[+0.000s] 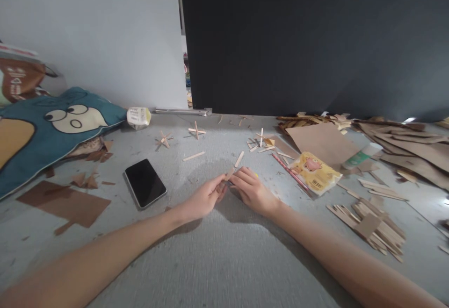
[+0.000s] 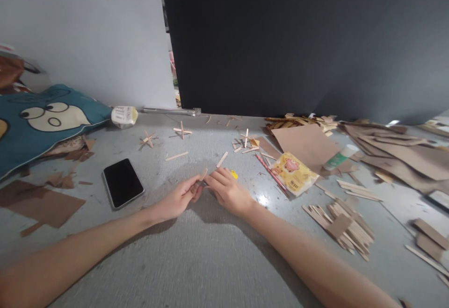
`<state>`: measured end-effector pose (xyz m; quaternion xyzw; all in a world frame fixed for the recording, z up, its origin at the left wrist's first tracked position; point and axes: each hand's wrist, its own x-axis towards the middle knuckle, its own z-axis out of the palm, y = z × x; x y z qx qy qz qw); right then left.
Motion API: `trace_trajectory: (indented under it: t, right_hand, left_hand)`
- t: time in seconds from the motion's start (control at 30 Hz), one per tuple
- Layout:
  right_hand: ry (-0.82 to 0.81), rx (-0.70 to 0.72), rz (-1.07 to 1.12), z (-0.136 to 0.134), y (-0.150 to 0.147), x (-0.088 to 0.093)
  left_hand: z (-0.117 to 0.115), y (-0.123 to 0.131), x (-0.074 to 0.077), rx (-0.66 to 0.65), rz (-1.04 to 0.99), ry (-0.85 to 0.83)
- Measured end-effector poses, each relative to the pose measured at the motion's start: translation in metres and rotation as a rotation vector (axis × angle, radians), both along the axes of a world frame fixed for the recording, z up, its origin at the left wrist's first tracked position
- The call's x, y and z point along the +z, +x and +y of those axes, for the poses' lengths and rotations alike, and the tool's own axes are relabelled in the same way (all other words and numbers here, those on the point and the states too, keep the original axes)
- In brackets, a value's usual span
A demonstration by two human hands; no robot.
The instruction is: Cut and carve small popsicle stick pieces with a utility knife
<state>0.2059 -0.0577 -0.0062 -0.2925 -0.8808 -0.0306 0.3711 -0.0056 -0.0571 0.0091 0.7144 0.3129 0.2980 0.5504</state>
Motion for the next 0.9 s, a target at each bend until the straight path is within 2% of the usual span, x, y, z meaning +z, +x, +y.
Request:
trace_trajectory:
  t: [0.13, 0.37, 0.6, 0.77, 0.9]
  right_hand:
    - [0.008, 0.004, 0.013, 0.000, -0.001, 0.001]
    - [0.056, 0.001, 0.000, -0.003, -0.001, 0.004]
    - [0.045, 0.013, 0.020, -0.001, -0.001, 0.001]
    - [0.052, 0.007, 0.014, -0.001, -0.001, 0.001]
    - [0.034, 0.017, 0.018, -0.003, -0.001, 0.003]
  left_hand:
    - [-0.002, -0.002, 0.003, 0.005, -0.029, 0.012]
    - [-0.002, 0.000, -0.005, 0.059, -0.011, -0.004]
    - [-0.003, 0.001, -0.005, 0.098, -0.030, 0.031]
    - [-0.002, 0.000, -0.010, 0.081, -0.012, 0.044]
    - [-0.005, -0.001, -0.008, 0.076, -0.004, 0.039]
